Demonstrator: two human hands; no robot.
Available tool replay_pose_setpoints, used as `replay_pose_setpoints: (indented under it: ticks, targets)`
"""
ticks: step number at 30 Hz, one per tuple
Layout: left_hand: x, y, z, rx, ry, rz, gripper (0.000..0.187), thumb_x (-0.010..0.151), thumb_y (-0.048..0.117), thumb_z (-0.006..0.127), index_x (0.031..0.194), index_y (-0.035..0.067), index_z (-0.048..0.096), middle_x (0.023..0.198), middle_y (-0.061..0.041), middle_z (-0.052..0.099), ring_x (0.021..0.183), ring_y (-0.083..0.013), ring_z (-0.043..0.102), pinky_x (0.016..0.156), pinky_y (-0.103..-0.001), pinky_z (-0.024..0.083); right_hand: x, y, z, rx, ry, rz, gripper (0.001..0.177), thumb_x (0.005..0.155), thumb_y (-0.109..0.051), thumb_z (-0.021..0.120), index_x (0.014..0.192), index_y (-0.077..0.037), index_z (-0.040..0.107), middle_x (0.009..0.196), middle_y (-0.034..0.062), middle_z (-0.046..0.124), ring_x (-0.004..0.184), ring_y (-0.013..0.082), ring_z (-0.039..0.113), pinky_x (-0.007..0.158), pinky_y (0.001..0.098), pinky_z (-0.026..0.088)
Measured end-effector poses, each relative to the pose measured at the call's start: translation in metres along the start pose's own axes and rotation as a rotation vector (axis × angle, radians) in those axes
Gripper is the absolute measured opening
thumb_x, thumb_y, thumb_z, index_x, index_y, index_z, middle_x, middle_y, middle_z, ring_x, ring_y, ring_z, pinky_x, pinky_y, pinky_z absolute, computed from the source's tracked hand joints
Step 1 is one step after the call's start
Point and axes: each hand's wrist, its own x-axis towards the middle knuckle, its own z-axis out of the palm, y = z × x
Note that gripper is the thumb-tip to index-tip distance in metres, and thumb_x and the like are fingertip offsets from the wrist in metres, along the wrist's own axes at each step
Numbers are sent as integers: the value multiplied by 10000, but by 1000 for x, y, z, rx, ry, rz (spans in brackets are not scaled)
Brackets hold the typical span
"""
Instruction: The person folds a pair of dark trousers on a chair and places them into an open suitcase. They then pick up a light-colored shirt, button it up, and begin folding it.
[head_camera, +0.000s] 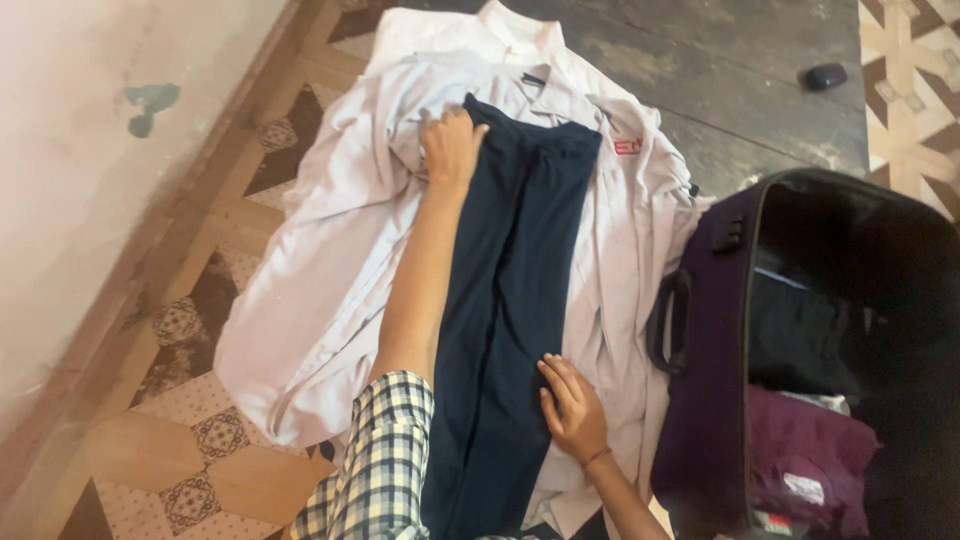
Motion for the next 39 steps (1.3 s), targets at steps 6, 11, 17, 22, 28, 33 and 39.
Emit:
replay_pose_setpoints:
  ticks: [6,11,17,22,28,33,39]
  targets:
    - [-2,-15,10,-445,-90,-254,196,979,322,632,960,136,693,877,-139,728,785,-387,700,700,-514,528,3,1,-2,-4,-26,7,366,907,-85,641,1269,-45,674,1347,112,657,1278,306,610,1061,402,478]
    - [14,-35,-5,-471,-78,-452,193,1006,338,567,966,158,623,825,-129,734,789,-404,694,688,-546,495,4,2,-3,-10,-20,-6,368,896,-81,646,1261,-42,679,1345,109,659,1278,301,609,1061,398,480]
    - [3,-31,-22,-531,9,-385,314,1018,419,559,1151,137,604,870,-164,726,844,-413,686,717,-536,491,4,2,-1,-21,-15,-6,359,903,-82,648,1258,-41,684,1342,100,664,1277,294,614,1065,394,483]
    - [-43,-16,-68,-412,119,-351,410,1015,458,595,1176,82,608,981,-181,658,910,-393,649,735,-483,509,5,-1,-4,-4,-19,8,346,894,-74,647,1236,-39,690,1328,106,667,1268,299,617,1053,397,486]
    - [-88,-31,-82,-371,-13,-383,349,952,479,674,972,131,659,894,-101,663,867,-334,666,719,-458,519,7,-4,-6,12,1,0,341,892,-67,646,1229,-38,689,1318,112,670,1256,308,623,1052,399,493]
    - [-87,-50,-63,-437,-194,-546,199,1052,370,631,1087,183,690,886,-72,687,834,-344,668,715,-481,494,7,-8,-8,18,6,13,340,885,-66,646,1221,-39,690,1314,113,673,1250,307,629,1052,396,495]
    - [-78,-28,-85,-589,129,-519,263,978,342,684,1015,84,644,859,-71,649,817,-304,655,726,-450,499,6,-7,-7,12,9,13,345,889,-71,645,1229,-45,695,1322,109,672,1259,301,624,1058,394,490]
